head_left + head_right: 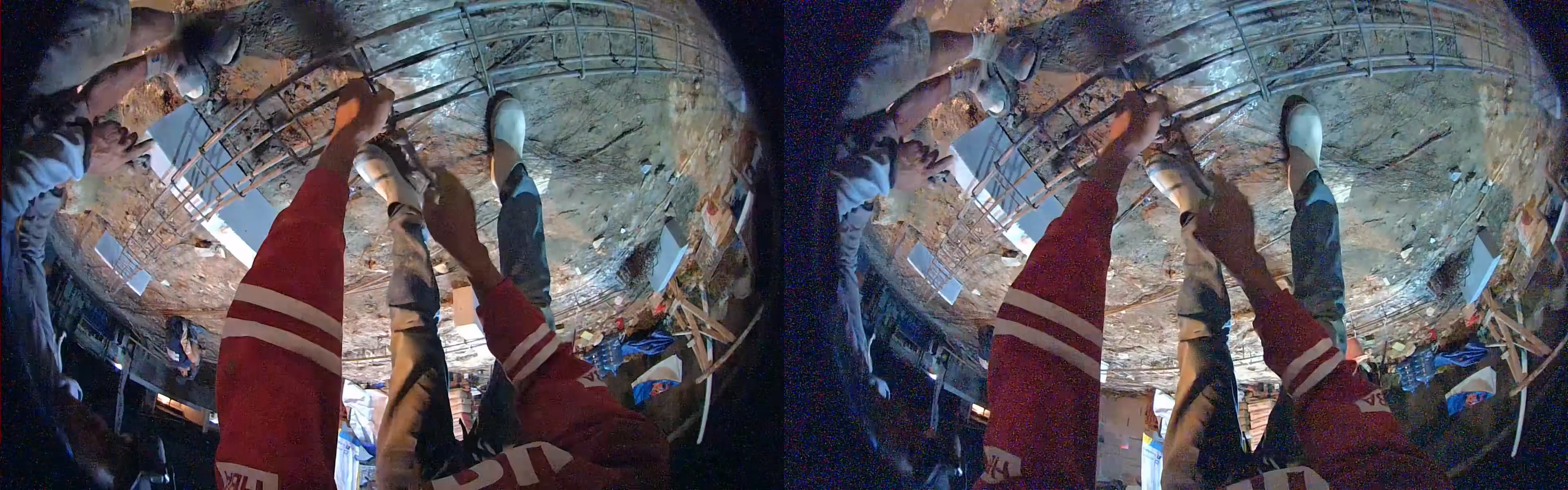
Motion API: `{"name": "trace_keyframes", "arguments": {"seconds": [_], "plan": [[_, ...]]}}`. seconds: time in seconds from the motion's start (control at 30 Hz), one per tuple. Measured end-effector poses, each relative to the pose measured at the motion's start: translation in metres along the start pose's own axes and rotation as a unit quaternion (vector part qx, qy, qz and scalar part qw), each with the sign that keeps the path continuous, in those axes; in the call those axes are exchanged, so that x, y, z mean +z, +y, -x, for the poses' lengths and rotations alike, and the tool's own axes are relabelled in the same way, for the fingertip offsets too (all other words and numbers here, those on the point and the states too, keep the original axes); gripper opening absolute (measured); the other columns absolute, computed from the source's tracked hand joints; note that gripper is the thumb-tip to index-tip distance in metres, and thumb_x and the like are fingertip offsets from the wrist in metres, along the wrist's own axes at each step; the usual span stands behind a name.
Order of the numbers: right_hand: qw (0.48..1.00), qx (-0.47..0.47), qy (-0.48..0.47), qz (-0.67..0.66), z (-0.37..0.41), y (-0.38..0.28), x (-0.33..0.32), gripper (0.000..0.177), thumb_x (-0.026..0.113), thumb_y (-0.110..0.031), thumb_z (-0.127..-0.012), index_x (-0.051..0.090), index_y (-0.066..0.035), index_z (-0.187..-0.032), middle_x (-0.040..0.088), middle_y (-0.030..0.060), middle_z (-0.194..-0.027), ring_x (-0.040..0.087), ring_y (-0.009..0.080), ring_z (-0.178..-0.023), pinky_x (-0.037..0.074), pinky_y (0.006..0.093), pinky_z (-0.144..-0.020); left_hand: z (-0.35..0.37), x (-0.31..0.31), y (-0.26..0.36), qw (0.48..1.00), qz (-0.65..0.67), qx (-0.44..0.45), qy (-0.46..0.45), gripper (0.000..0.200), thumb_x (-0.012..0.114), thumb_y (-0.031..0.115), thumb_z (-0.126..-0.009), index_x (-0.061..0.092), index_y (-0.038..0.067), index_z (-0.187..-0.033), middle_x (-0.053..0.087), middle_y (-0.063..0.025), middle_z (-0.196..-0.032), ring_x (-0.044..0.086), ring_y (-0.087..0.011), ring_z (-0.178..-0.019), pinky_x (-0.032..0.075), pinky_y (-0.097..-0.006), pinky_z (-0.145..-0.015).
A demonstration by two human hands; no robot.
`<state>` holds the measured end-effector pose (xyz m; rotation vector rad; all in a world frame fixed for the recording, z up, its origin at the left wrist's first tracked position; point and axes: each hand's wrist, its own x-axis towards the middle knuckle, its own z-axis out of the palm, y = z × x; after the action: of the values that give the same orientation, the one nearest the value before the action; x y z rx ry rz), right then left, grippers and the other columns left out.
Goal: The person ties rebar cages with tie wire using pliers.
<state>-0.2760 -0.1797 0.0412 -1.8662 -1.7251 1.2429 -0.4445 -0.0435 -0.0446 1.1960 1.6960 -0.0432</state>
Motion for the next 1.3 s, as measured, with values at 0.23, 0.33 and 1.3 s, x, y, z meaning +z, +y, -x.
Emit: {"name": "trace_keyframes", "arguments": {"seconds": [0.23,0.33,1.3], "plan": [[0.712,0.330,-0.309,-0.538,0.008,0.022,-0.002,0.039,0.061,-0.030,-0.088,0.052,-0.004,-0.116,0.057,0.0037,-0.066,0.055,0.0157,-0.049,0.045,0.0304,-0.046,-0.007,0.022,-0.029,0.988,-0.015,0.117,0.103,0.043,0.059,0.037,-0.075,0.061,-0.006,-0.081,0.061,-0.0288,-0.083,0.061,-0.0403,-0.081,0.047,-0.0451,-0.069],[0.702,0.308,-0.264,-0.585,0.019,0.011,0.002,0.034,0.064,-0.019,-0.085,0.050,-0.004,-0.111,0.053,0.0023,-0.068,0.054,0.0131,-0.053,0.046,0.0268,-0.048,-0.016,0.018,-0.022,0.996,0.028,0.070,0.044,0.030,0.059,0.031,-0.076,0.059,0.001,-0.075,0.056,-0.0217,-0.068,0.056,-0.0393,-0.063,0.046,-0.0455,-0.060],[0.508,0.307,-0.425,-0.683,0.003,0.061,-0.019,0.054,0.065,-0.015,-0.083,0.040,-0.007,-0.130,0.050,-0.0011,-0.066,0.047,0.0075,-0.047,0.041,0.0246,-0.039,0.022,-0.006,0.017,0.996,-0.004,0.048,0.073,0.054,0.064,0.043,-0.076,0.059,-0.006,-0.100,0.064,-0.0199,-0.087,0.062,-0.0309,-0.079,0.048,-0.0404,-0.070]]}}
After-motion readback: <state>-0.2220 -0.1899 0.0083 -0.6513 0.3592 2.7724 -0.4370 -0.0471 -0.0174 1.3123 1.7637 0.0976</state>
